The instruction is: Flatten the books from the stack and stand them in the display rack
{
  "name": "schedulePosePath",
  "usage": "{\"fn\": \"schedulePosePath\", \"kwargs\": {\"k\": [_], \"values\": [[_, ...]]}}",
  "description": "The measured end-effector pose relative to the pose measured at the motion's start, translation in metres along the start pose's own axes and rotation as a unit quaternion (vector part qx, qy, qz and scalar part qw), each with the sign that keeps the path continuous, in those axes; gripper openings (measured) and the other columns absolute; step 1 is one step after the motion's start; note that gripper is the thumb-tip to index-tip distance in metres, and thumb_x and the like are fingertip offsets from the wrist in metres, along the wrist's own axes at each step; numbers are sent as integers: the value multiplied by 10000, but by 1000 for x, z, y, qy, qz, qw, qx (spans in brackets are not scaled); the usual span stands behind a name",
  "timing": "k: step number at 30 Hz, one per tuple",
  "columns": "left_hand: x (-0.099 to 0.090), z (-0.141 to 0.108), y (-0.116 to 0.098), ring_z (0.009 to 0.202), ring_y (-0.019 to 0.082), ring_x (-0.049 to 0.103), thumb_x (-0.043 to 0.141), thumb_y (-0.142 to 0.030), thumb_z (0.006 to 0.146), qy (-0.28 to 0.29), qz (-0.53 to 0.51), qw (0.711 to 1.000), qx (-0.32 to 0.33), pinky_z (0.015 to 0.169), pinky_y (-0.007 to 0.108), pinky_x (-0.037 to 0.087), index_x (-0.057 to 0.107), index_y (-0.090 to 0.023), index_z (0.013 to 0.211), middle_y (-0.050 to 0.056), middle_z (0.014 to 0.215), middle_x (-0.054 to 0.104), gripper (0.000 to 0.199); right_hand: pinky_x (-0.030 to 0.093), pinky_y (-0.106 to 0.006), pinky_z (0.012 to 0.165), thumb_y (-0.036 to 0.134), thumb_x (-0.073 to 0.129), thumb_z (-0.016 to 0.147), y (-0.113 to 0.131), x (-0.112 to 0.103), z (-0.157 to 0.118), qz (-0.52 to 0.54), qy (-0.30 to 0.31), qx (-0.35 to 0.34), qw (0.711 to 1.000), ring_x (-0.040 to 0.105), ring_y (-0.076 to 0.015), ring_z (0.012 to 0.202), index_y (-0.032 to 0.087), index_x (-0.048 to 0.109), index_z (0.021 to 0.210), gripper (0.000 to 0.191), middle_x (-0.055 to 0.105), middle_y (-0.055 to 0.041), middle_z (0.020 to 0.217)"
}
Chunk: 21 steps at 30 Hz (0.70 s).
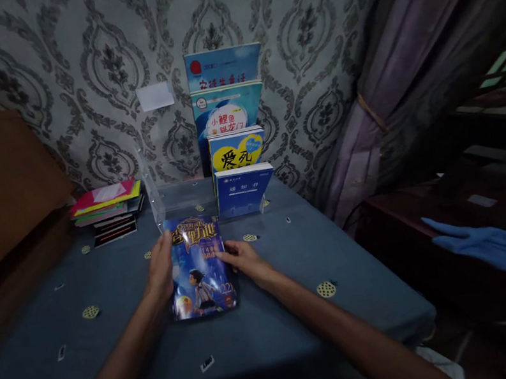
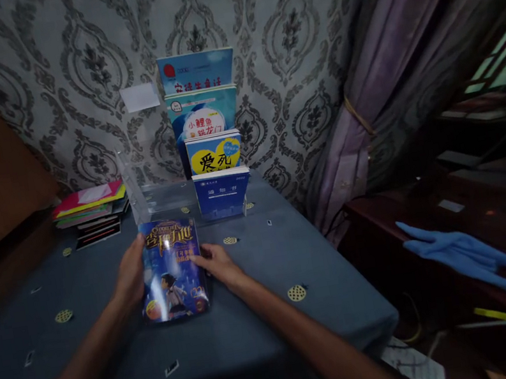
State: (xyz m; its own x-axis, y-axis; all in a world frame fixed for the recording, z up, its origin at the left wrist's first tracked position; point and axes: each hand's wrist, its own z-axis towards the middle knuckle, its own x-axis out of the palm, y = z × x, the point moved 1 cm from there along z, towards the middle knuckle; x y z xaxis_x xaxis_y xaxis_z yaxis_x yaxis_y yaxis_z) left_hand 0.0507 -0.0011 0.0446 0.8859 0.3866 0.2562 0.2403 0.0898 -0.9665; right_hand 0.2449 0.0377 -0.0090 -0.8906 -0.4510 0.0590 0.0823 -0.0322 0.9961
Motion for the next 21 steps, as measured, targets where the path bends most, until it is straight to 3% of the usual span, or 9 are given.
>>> {"fn": "schedulePosePath", "kwargs": {"k": [3, 6, 8, 11, 15, 21], "values": [[12, -5, -12, 1006, 240, 714, 722, -615, 804, 26, 13, 998, 57, 920, 346, 544, 717, -180, 1105, 88, 1095, 756, 529, 497, -279, 658, 558, 780, 715, 15, -4, -1, -11, -20, -48, 999, 635, -172, 725, 195, 679, 936, 437, 724, -21, 829], [24, -10, -22, 984, 247, 717, 731, -604, 794, 74, -7, 993, 94, 895, 365, 556, 687, -172, 1137, 80, 1083, 753, 553, 521, -324, 773, 523, 739, 785, 36, -6, -6, -59, -53, -122, 989, 662, -197, 814, 209, 647, 938, 361, 727, -26, 877], [30, -11, -27, 950, 247, 722, 758, -572, 772, 92, -17, 989, 113, 865, 366, 566, 662, -164, 1147, 75, 1069, 753, 562, 515, -320, 766, 495, 686, 848, 51, -6, -12, -113, -82, -159, 977, 658, -198, 821, 212, 632, 951, 306, 721, -29, 899], [31, -10, -30, 940, 230, 716, 810, -490, 723, 77, 27, 980, 180, 868, 345, 561, 647, -167, 1099, 56, 1045, 754, 522, 483, -295, 701, 450, 636, 906, 66, -7, -24, -211, -131, -199, 948, 619, -189, 777, 219, 614, 962, 239, 682, -24, 871], [23, -7, -20, 893, 219, 707, 824, -414, 671, 65, 122, 959, 248, 854, 342, 559, 622, -183, 1032, 30, 956, 746, 473, 442, -287, 649, 381, 591, 944, 56, -6, -32, -303, -184, -258, 898, 552, -180, 711, 229, 567, 886, 164, 580, -9, 773], [9, -10, 15, 929, 233, 703, 797, -424, 696, 59, 149, 963, 218, 825, 364, 575, 581, -198, 1041, 45, 1002, 727, 465, 414, -271, 593, 352, 535, 980, 22, 3, -33, -328, -191, -290, 879, 511, -153, 606, 245, 476, 819, 203, 533, 28, 685]]}}
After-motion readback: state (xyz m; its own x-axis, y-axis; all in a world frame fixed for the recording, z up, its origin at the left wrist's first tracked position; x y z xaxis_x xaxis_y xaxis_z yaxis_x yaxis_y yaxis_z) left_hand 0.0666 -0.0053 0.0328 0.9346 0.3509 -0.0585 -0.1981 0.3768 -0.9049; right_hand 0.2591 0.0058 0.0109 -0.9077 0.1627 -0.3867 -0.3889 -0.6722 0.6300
